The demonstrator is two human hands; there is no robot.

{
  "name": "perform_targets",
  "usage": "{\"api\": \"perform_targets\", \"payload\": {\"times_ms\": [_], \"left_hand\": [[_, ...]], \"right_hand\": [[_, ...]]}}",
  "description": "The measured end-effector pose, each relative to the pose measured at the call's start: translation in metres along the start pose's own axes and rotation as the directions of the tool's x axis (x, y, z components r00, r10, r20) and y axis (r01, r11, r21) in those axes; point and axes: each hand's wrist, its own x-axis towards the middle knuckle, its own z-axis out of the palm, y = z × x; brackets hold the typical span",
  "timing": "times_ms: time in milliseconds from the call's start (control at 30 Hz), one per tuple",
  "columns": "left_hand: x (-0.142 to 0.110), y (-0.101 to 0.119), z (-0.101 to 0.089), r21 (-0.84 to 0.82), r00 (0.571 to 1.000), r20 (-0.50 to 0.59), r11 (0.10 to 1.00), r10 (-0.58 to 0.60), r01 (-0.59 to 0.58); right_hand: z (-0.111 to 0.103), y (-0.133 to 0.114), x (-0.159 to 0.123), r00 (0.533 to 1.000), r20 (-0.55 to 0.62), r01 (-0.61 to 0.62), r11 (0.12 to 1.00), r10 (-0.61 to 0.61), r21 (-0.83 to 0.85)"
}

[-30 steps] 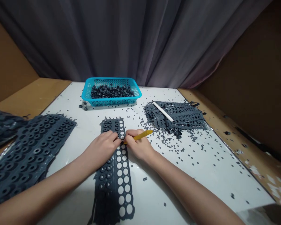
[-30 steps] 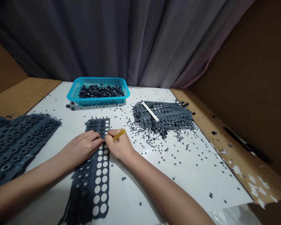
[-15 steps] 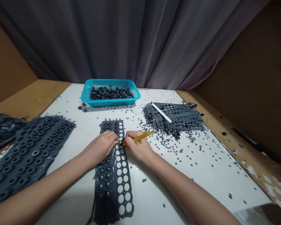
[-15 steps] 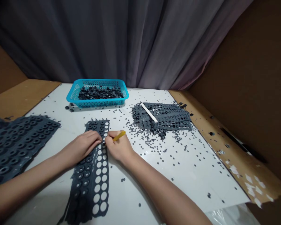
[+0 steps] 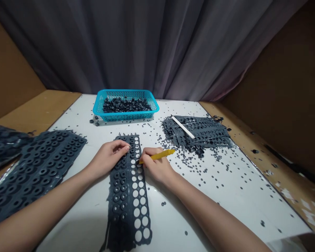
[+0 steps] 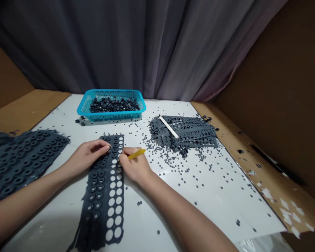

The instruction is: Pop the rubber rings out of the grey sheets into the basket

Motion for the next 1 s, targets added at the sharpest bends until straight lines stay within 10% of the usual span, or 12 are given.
{"api": "perform_targets", "payload": {"times_ms": [367, 1000], "left_hand": [[-0.004, 0.012, -0.002, -0.653, 0.956, 0.189, 0.698, -0.222, 0.292], [-0.001, 0.011, -0.002, -0.786, 0.907, 0.262, 0.471, -0.331, 0.399]], "right_hand": [[0.001, 0.01, -0.003, 0.986, -0.166, 0.078, 0.92, -0.014, 0.384], [0.014, 0.02, 0.003, 0.971, -0.164, -0.09, 0.901, 0.174, 0.424]]}}
